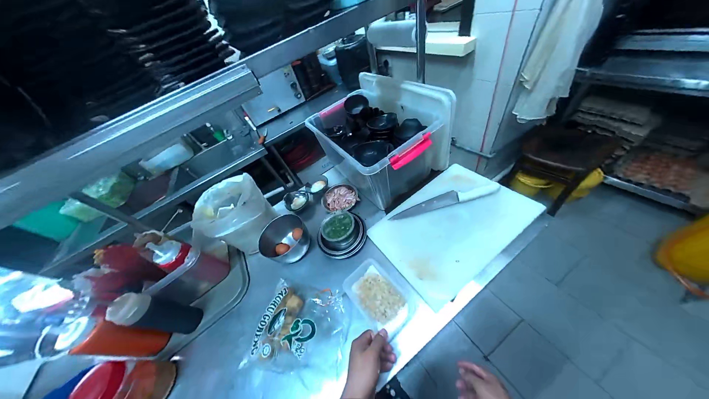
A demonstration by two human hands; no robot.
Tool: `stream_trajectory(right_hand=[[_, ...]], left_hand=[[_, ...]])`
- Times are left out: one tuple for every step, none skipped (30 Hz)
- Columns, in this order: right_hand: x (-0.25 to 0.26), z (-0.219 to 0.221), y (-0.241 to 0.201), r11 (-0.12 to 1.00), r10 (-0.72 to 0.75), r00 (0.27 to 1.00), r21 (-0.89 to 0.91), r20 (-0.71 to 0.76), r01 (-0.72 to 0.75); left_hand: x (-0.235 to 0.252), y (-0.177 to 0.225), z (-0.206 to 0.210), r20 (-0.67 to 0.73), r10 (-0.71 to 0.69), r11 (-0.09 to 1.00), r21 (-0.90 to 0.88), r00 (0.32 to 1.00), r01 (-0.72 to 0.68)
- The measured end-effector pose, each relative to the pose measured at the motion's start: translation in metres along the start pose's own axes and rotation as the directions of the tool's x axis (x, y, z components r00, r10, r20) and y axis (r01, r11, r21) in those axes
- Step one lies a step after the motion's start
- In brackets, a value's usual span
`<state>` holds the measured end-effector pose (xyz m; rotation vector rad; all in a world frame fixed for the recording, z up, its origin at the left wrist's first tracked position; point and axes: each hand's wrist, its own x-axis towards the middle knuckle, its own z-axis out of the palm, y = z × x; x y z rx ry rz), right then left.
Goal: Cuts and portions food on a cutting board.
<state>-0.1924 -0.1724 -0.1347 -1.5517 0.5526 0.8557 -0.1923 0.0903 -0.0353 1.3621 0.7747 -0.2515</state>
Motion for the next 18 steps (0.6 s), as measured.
stream_trajectory(right_hand=[[0.004, 0.025, 0.002, 0.989, 0.033, 0.999, 0.148, -0.03, -0.028], [0.009, 0.049, 0.004, 0.953, 0.057, 0.996, 0.301, -0.065, -0.035], [0.014, 0.071, 0.004, 0.896, 0.072, 0.993, 0.444, -0.095, -0.022], [0.021, 0.091, 0.0, 0.823, 0.082, 0.99, 0.569, -0.118, 0.0], [0.028, 0.107, -0.005, 0.749, 0.09, 0.986, 0.662, -0.137, 0.024], [0.033, 0.119, -0.007, 0.69, 0.098, 0.985, 0.723, -0.144, 0.037], [0.036, 0.127, -0.006, 0.649, 0.104, 0.983, 0.759, -0.148, 0.046], [0.039, 0.13, -0.004, 0.624, 0.088, 0.986, 0.78, -0.139, 0.054], [0.042, 0.132, -0.001, 0.617, 0.059, 0.989, 0.784, -0.132, 0.068], [0.044, 0.132, 0.001, 0.633, 0.037, 0.988, 0.769, -0.148, 0.092], [0.046, 0.133, 0.002, 0.677, 0.031, 0.982, 0.726, -0.188, 0.118], [0.047, 0.135, 0.003, 0.738, 0.048, 0.964, 0.66, -0.26, 0.141], [0.045, 0.136, 0.006, 0.798, 0.082, 0.932, 0.583, -0.352, 0.15], [0.04, 0.132, 0.012, 0.85, 0.108, 0.894, 0.506, -0.435, 0.144], [0.034, 0.125, 0.021, 0.894, 0.107, 0.853, 0.426, -0.511, 0.143], [0.027, 0.115, 0.029, 0.927, 0.088, 0.811, 0.345, -0.578, 0.145], [0.019, 0.102, 0.038, 0.951, 0.06, 0.774, 0.271, -0.63, 0.147], [0.011, 0.086, 0.046, 0.967, 0.032, 0.75, 0.209, -0.661, 0.144]], left_hand=[[-0.004, -0.004, -0.011, 0.036, -0.009, 1.0, -0.001, 0.999, 0.009], [-0.009, -0.009, -0.021, 0.073, -0.018, 1.0, 0.0, 0.997, 0.018], [-0.014, -0.015, -0.031, 0.11, -0.024, 1.0, 0.005, 0.994, 0.024], [-0.017, -0.018, -0.041, 0.146, -0.027, 1.0, 0.019, 0.989, 0.024], [-0.019, -0.023, -0.05, 0.18, -0.03, 0.999, 0.036, 0.983, 0.024], [-0.022, -0.029, -0.058, 0.206, -0.037, 0.998, 0.05, 0.978, 0.028], [-0.026, -0.035, -0.064, 0.22, -0.05, 0.998, 0.057, 0.974, 0.038], [-0.029, -0.037, -0.069, 0.228, -0.061, 0.997, 0.065, 0.972, 0.047], [-0.032, -0.036, -0.073, 0.232, -0.068, 0.996, 0.072, 0.97, 0.053], [-0.033, -0.035, -0.075, 0.234, -0.074, 0.995, 0.077, 0.969, 0.057], [-0.034, -0.034, -0.076, 0.241, -0.086, 0.994, 0.087, 0.967, 0.066], [-0.034, -0.033, -0.077, 0.253, -0.109, 0.989, 0.123, 0.961, 0.08], [-0.034, -0.029, -0.079, 0.272, -0.149, 0.974, 0.205, 0.951, 0.094], [-0.036, -0.023, -0.082, 0.289, -0.194, 0.941, 0.326, 0.937, 0.094], [-0.039, -0.014, -0.084, 0.295, -0.218, 0.892, 0.447, 0.93, 0.067], [-0.042, -0.001, -0.087, 0.299, -0.201, 0.833, 0.553, 0.933, 0.003], [-0.044, 0.014, -0.09, 0.304, -0.133, 0.772, 0.629, 0.944, -0.094], [-0.042, 0.032, -0.092, 0.311, -0.017, 0.714, 0.669, 0.95, -0.206]])
